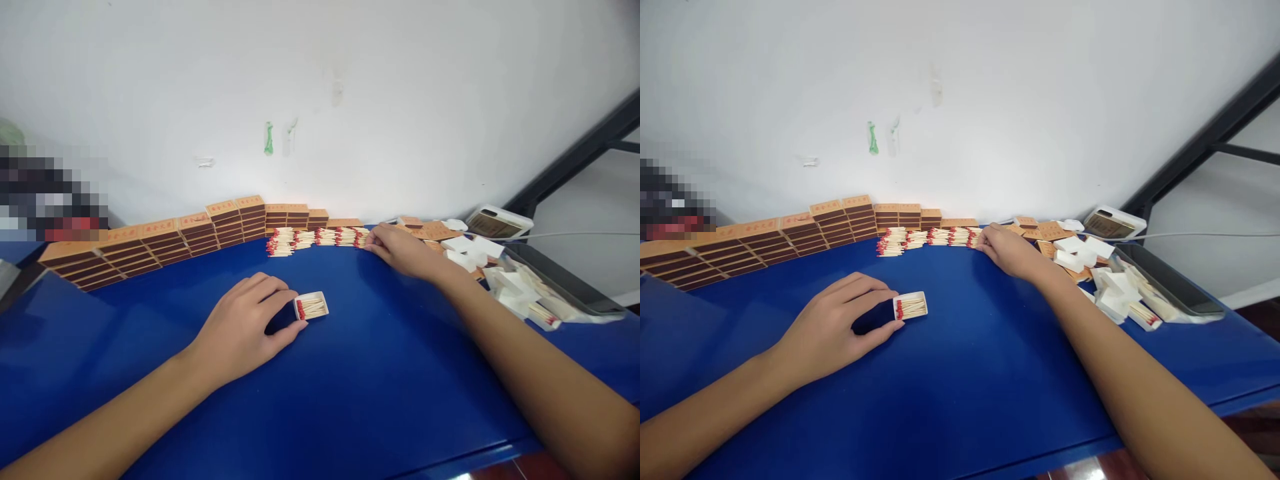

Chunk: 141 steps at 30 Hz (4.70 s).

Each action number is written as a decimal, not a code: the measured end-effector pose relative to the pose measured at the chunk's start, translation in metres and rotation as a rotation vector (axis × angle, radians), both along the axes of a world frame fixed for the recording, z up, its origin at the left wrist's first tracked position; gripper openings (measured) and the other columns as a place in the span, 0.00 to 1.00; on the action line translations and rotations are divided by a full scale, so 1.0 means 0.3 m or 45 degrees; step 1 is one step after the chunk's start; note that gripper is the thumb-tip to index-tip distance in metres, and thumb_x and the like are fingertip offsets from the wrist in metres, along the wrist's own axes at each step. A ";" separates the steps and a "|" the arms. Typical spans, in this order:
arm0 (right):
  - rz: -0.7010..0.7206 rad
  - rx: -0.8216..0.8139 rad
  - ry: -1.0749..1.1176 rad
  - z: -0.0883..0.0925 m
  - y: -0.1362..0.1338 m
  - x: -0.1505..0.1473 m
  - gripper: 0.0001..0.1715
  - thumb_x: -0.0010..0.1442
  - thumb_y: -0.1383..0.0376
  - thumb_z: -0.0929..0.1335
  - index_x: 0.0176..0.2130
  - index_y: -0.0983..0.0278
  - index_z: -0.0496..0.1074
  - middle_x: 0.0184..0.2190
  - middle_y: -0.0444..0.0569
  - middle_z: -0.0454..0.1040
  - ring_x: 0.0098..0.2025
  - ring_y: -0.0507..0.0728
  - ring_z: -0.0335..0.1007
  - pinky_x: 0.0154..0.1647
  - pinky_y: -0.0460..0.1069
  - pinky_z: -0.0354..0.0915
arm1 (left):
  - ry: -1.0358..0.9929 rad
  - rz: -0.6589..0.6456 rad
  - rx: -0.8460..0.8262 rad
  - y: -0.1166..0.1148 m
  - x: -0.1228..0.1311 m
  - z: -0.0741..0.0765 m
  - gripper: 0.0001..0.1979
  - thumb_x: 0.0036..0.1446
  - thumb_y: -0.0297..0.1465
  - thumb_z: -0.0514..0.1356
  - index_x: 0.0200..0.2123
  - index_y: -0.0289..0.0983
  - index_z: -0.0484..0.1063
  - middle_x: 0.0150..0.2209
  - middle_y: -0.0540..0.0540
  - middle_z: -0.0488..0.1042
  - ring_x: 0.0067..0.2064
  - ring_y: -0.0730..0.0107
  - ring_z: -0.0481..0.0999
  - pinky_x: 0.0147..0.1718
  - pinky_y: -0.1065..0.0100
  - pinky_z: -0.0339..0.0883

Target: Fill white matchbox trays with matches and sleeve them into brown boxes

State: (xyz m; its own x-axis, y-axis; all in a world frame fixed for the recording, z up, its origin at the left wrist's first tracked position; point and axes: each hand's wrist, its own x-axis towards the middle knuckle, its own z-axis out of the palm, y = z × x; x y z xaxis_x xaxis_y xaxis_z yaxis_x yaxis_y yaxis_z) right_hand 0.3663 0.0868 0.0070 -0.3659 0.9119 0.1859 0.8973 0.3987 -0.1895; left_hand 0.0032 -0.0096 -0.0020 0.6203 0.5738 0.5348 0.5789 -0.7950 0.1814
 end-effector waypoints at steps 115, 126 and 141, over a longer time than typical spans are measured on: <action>0.029 0.059 0.053 -0.008 -0.007 -0.032 0.11 0.71 0.60 0.64 0.37 0.61 0.71 0.39 0.54 0.74 0.37 0.60 0.70 0.39 0.52 0.63 | 0.009 0.018 0.023 -0.001 -0.002 -0.002 0.14 0.67 0.37 0.66 0.49 0.34 0.79 0.45 0.41 0.81 0.44 0.56 0.79 0.44 0.54 0.77; 0.228 0.100 0.187 0.057 -0.131 -0.164 0.08 0.73 0.63 0.64 0.41 0.62 0.71 0.39 0.52 0.72 0.38 0.58 0.70 0.38 0.51 0.64 | 0.005 0.036 0.035 0.003 -0.001 -0.006 0.12 0.66 0.36 0.67 0.48 0.35 0.78 0.45 0.41 0.81 0.44 0.56 0.79 0.45 0.54 0.77; 0.465 0.147 0.086 0.021 -0.316 -0.420 0.07 0.75 0.66 0.64 0.44 0.64 0.71 0.42 0.52 0.75 0.39 0.56 0.73 0.36 0.51 0.67 | -0.010 0.030 0.036 0.005 0.005 -0.002 0.11 0.67 0.36 0.66 0.46 0.35 0.79 0.44 0.41 0.80 0.44 0.57 0.79 0.45 0.55 0.76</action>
